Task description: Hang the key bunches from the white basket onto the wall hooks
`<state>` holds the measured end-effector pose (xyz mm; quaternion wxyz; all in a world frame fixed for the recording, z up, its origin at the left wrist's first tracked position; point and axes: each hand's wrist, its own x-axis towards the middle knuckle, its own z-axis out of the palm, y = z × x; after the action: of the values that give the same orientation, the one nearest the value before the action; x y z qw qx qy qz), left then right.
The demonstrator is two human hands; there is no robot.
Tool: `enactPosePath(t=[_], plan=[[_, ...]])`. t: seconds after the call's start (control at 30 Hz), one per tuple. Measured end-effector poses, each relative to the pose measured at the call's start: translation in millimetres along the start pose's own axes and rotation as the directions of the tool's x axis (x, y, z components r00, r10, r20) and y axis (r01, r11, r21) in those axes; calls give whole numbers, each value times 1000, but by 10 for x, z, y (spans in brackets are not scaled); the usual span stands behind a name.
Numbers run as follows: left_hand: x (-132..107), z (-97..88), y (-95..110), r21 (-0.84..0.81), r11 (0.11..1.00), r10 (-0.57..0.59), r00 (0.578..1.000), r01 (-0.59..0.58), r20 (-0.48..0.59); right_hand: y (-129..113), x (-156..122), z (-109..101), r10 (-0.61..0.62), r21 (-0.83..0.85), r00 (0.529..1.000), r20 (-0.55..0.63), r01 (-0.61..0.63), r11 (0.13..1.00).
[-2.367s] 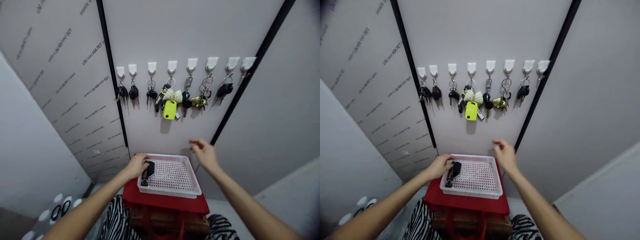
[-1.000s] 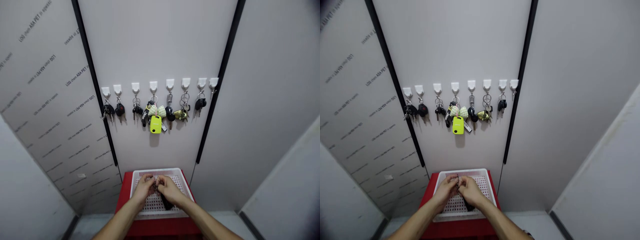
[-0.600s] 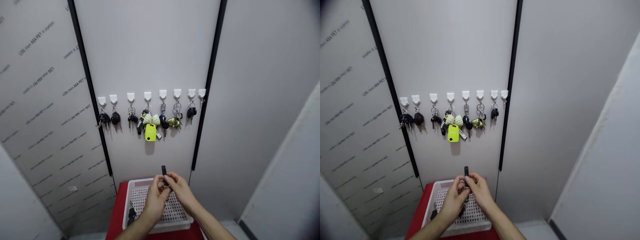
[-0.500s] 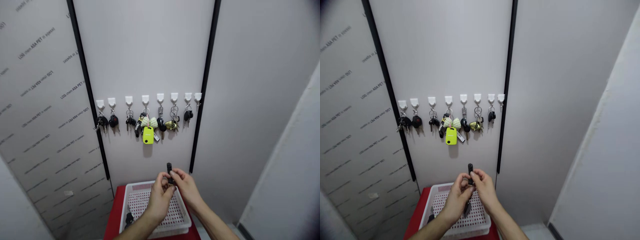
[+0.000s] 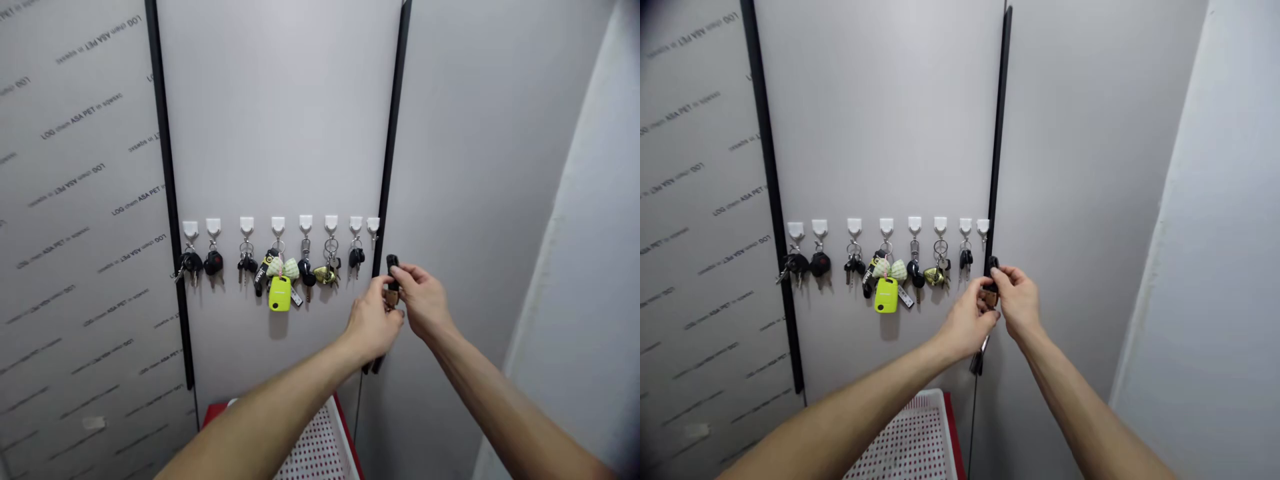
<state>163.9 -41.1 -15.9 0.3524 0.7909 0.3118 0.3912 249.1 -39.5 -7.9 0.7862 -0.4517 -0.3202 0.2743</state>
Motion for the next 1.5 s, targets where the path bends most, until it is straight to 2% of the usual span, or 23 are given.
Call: enactPosePath(t=[0.13, 0.33, 0.47, 0.6, 0.73, 0.83, 0.93, 0.97, 1.0, 1.03, 1.1, 1.13, 1.17, 1.2, 1.27, 1.33, 1.43, 1.5], plan=[[196, -32, 66, 165, 982, 89, 996, -91, 19, -47, 245, 91, -75, -60, 997, 18, 76, 995], [346, -54, 71, 278, 958, 65, 997, -70, 28, 36, 618, 183, -169, -275, 985, -25, 156, 949], [341, -59, 28, 312, 948, 52, 998, -64, 48, 111, 759, 206, -202, -420, 979, -37, 168, 892], [282, -98, -24, 333, 943, 6, 998, -26, 60, 141, 769, 208, -201, -510, 979, -21, 163, 844], [122, -218, -119, 322, 947, -29, 997, 6, 66, 150, 724, 139, -109, -623, 992, 71, 129, 772], [-117, -398, -331, 250, 966, -72, 997, 64, 24, 227, 589, 47, -119, -606, 990, 76, 141, 783], [-409, -647, -626, 174, 970, -153, 982, 171, -108, 406, 261, 19, -203, -545, 977, 59, 202, 814], [-498, -736, -706, 152, 966, -183, 968, 210, -173, 471, 110, 43, -175, -527, 978, 113, 208, 824], [-575, -823, -762, 132, 960, -209, 948, 245, -238, 526, -53, 89, -109, -507, 970, 217, 207, 837], [-639, -908, -788, 111, 957, -228, 928, 270, -295, 561, -220, 154, -21, -484, 933, 360, 206, 850], [-723, -1063, -742, 55, 962, -228, 902, 266, -366, 536, -526, 327, 92, -402, 770, 631, 224, 888], [-747, -1134, -677, 28, 970, -215, 901, 243, -376, 471, -649, 426, 80, -336, 698, 712, 239, 911], [-763, -1201, -596, 4, 977, -195, 909, 211, -369, 379, -745, 526, 23, -255, 662, 749, 256, 932], [-775, -1263, -510, -17, 984, -174, 920, 179, -351, 270, -812, 623, -63, -168, 664, 745, 279, 945], [-792, -1370, -360, -44, 987, -159, 936, 153, -315, 69, -872, 794, -231, -18, 706, 669, 327, 945], [-812, -1445, -290, -67, 979, -204, 934, 192, -295, -16, -870, 925, -313, 47, 735, 602, 358, 932], [-841, -1493, -328, -101, 958, -285, 915, 267, -287, 124, -844, 1042, -283, -16, 770, 572, 355, 935], [-849, -1505, -361, -108, 962, -272, 918, 251, -287, 272, -838, 1070, -239, -73, 786, 570, 339, 938]])
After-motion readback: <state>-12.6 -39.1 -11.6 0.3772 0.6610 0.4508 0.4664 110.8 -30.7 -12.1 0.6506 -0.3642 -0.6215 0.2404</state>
